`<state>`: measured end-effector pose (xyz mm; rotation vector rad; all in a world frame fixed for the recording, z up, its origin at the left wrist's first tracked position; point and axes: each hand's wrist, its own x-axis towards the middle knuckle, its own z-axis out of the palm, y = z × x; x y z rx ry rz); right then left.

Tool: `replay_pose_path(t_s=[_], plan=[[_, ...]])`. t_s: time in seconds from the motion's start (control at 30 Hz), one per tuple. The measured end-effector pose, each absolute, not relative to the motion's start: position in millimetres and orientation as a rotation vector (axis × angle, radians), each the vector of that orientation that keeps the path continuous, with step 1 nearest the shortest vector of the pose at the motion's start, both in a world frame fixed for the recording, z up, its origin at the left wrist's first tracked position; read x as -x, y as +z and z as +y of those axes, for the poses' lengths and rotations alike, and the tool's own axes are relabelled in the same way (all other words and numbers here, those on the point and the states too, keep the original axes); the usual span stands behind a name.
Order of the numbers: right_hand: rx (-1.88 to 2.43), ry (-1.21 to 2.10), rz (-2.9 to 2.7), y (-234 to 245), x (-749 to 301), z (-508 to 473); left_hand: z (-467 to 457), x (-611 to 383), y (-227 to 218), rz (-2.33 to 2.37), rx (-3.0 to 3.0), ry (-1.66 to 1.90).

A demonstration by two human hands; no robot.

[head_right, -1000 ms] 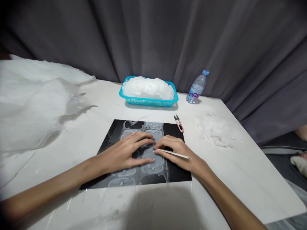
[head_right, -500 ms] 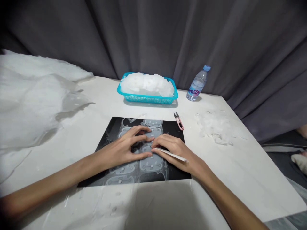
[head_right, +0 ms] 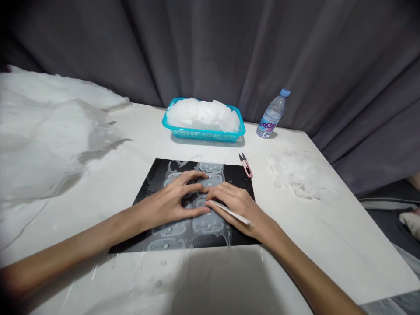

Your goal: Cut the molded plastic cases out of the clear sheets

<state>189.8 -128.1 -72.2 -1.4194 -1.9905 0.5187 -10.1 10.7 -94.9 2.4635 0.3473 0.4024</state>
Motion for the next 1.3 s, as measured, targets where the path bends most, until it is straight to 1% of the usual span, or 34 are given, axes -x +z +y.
replay_pose_path(t_s=[0.2, 0.33, 0.5, 0.63, 0.83, 0.97, 1.03, 1.17, 1.3], plan=[[1.439, 0.432, -2.110, -70, -195, -130, 11, 11, -98, 0.350, -2.455, 0.415], [1.531, 0.519, -2.057, -61, -207, -139, 11, 11, -96, 0.373, -2.461, 0.376], [1.486, 0.592, -1.962, -59, -206, -140, 12, 10, -95, 0.379, -2.464, 0.362], [1.438, 0.507, -2.053, -68, -202, -132, 13, 10, -97, 0.380, -2.458, 0.393], [1.462, 0.237, -2.165, -78, -193, -130, 12, 9, -97, 0.380, -2.466, 0.364], [1.465, 0.226, -2.229, -78, -194, -122, 14, 8, -93, 0.413, -2.426, 0.292], [1.483, 0.188, -2.137, -76, -205, -108, 16, 8, -92, 0.458, -2.402, 0.240], [1.687, -0.087, -1.643, -71, -238, -78, 17, 10, -95, 0.466, -2.410, 0.209], [1.711, -0.009, -1.534, -65, -242, -81, 13, 13, -99, 0.489, -2.399, 0.413]])
